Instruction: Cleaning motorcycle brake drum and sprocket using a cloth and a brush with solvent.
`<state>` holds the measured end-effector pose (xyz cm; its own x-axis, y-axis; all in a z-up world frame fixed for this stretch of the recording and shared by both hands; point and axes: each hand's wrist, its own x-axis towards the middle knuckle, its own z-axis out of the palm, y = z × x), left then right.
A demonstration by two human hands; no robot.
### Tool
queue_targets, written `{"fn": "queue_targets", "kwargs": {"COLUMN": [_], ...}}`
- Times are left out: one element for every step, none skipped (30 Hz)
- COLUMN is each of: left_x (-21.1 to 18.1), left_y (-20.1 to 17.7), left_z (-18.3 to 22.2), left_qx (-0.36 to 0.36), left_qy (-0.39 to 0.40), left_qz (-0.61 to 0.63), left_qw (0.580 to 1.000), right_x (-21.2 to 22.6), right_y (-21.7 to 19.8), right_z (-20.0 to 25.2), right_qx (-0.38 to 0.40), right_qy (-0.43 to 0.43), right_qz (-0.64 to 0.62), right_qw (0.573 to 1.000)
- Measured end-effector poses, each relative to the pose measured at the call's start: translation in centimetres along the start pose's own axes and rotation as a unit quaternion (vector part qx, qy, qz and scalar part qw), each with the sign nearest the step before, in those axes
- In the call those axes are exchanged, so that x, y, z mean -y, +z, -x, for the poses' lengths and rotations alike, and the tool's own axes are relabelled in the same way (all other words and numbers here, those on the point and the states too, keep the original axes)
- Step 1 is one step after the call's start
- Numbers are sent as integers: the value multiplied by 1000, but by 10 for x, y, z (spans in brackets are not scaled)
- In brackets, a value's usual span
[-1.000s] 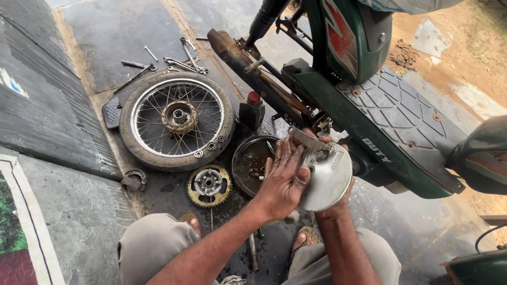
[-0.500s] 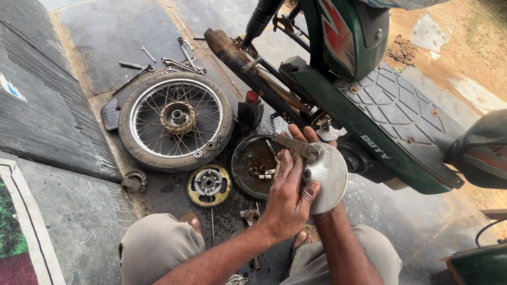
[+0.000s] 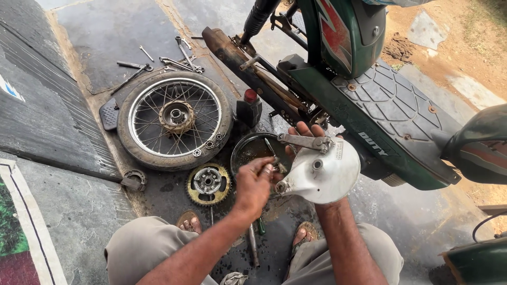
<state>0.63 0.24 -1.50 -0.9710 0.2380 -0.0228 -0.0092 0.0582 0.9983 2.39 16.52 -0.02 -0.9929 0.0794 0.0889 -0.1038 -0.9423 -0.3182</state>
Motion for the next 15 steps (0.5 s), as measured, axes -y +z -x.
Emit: {"fn": "queue_targets", "kwargs": {"left_x": [2,3,6,1,-4,-9,-11,-13,-15,-6,4,13,12,10,9], "left_y": [-3,-7,-9,-7,-5,-4,-3,-1,-1,-2,-3,-3,-3,-3,-5], "left_z": [-4,-8,-10,-8,-7,-5,-3,-1,1,2,1,1,2,2,4], "left_qx": [0,-32,-61,-60,-48,-35,-36,9,54,54,110,165,165,217,266], "left_qy": [1,-106,-212,-215,-151,-87,-89,-29,33,31,60,87,87,27,-34], "left_qz": [-1,140,275,273,256,236,237,97,-46,-45,-121,-196,-195,-128,-60], "left_qw": [1000,984,936,936,954,967,967,995,997,997,985,963,963,967,962], "right_x": [0,0,0,-3,-6,-9,-11,-13,-15,-14,-12,-10,-9,-7,-6], "right_y": [2,4,6,3,1,0,-8,-15,-22,-22,-21,-21,-17,-13,-9], "right_z": [1,2,6,8,9,10,9,7,5,3,2,0,1,2,3], "right_qx": [1,-10,-25,-27,-27,-27,-29,-17,-4,-5,7,18,18,54,90], "right_qy": [0,-8,-16,-17,-24,-30,-29,-37,-46,-45,-35,-24,-24,-25,-27], "right_qz": [-1,-1,-1,-3,-1,1,1,-1,-3,-3,-5,-7,-6,-6,-7], "right_qw": [1000,1000,1000,999,999,999,999,999,999,999,999,1000,1000,998,996]}}
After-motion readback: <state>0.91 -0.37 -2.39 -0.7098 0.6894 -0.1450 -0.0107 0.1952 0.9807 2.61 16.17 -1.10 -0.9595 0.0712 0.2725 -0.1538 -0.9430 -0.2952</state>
